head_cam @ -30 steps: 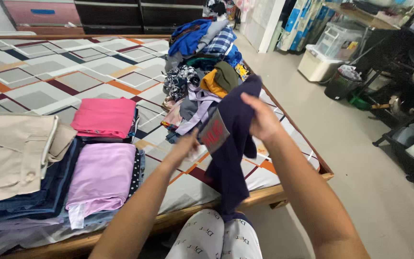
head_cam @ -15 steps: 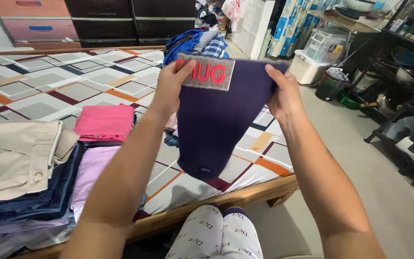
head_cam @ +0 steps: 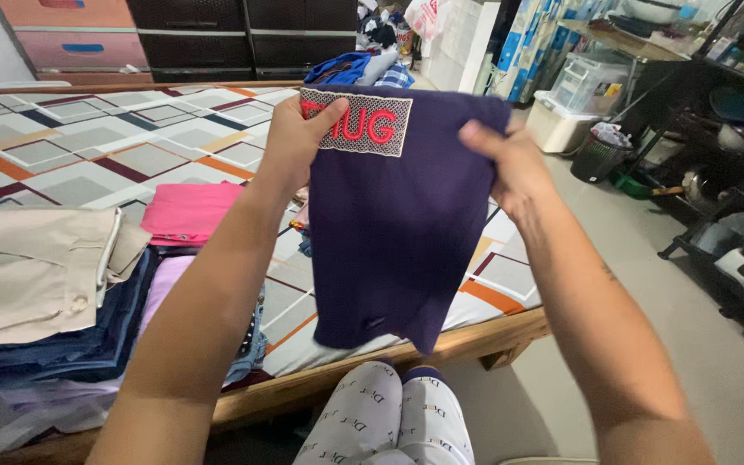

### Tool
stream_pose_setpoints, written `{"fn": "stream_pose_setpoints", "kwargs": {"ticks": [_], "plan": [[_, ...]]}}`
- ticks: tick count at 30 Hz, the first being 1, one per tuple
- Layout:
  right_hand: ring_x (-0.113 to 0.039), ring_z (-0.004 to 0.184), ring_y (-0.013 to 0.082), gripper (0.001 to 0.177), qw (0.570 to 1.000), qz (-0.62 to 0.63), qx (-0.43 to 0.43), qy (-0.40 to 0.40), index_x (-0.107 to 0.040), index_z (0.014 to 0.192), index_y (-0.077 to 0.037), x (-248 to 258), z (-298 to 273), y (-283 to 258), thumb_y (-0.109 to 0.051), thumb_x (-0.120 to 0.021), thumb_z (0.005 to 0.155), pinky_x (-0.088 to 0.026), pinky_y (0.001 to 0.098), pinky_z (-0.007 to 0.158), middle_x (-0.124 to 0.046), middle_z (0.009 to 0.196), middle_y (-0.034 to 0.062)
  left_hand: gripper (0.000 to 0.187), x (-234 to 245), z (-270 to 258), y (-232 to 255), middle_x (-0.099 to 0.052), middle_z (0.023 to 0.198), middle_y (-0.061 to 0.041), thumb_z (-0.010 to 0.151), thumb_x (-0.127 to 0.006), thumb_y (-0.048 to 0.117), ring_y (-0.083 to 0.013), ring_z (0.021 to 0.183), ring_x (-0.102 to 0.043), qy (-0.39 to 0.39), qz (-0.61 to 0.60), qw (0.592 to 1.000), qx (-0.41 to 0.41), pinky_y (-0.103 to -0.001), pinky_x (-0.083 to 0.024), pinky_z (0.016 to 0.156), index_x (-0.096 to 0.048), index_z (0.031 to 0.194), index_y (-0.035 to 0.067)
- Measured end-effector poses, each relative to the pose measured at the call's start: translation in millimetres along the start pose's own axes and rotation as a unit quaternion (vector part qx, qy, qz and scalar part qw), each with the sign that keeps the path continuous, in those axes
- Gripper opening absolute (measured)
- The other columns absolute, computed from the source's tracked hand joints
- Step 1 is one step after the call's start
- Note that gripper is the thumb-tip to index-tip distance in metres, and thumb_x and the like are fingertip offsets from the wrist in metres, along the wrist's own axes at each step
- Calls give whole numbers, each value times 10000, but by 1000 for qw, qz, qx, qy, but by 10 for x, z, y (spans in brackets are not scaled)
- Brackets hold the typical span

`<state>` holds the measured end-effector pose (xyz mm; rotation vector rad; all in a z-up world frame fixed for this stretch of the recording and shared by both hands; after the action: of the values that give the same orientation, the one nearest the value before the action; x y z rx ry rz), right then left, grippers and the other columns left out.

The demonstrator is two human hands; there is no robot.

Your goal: The person folds several items of clothing on a bed, including a polka-dot garment, a purple long-sleeved shirt, and a navy blue top, then places them into sorted stacks.

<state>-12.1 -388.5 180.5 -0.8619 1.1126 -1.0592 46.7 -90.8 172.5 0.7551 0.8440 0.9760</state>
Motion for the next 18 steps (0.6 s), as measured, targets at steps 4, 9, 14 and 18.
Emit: {"fn": "stream_pose_setpoints", "kwargs": {"ticks": [4, 9, 14, 18], "plan": [[-734, 923, 231, 200, 999, -28, 6, -20, -700, 1114, 34, 18, -70, 1, -56, -755, 943, -616, 375, 867, -743, 1063, 146, 252, 139, -85, 158, -784, 1015, -91, 869, -776, 107, -140, 896, -755, -88, -59, 987, 119, -301, -604, 858, -727, 1096, 13], [-751, 963, 250, 183, 998, 58, 19, 8, -692, 1112, 34, 80, 3, -62, -12, -693, 935, -628, 389, 918, -751, 1076, 163, 292, 278, -26, 95, -780, 1036, -96, 884, -767, 107, -127, 896, -746, -97, 36, 990, 99, -291, -589, 855, -722, 1148, -12], [-763, 959, 244, 178, 999, 37, -10, 7, -697, 1093, 68, 333, 627, 367, 54, -623, 932, -633, 370, 941, -757, 1066, 178, 250, 596, 365, -509, -772, 1000, -118, 941, -759, 137, -135, 836, -710, 11, 163, 982, 96, -307, -553, 785, -759, 1125, -33], [-741, 881, 237, 147, 997, -36, -11, 69, -710, 1069, 56, 513, 1174, 644, 34, -616, 958, -602, 375, 863, -758, 1004, 157, 247, 731, 767, -875, -764, 996, -123, 929, -713, 79, -181, 849, -744, 46, 10, 993, 109, -342, -603, 784, -699, 1149, -34]]}}
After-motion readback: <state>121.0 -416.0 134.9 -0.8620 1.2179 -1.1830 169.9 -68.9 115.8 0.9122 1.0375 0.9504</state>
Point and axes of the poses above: each hand's wrist, its own z-axis towards the middle knuckle, its own x-axis out of the back of the hand, y = z × x, the point moved 3 cm from there along z, towards the middle knuckle
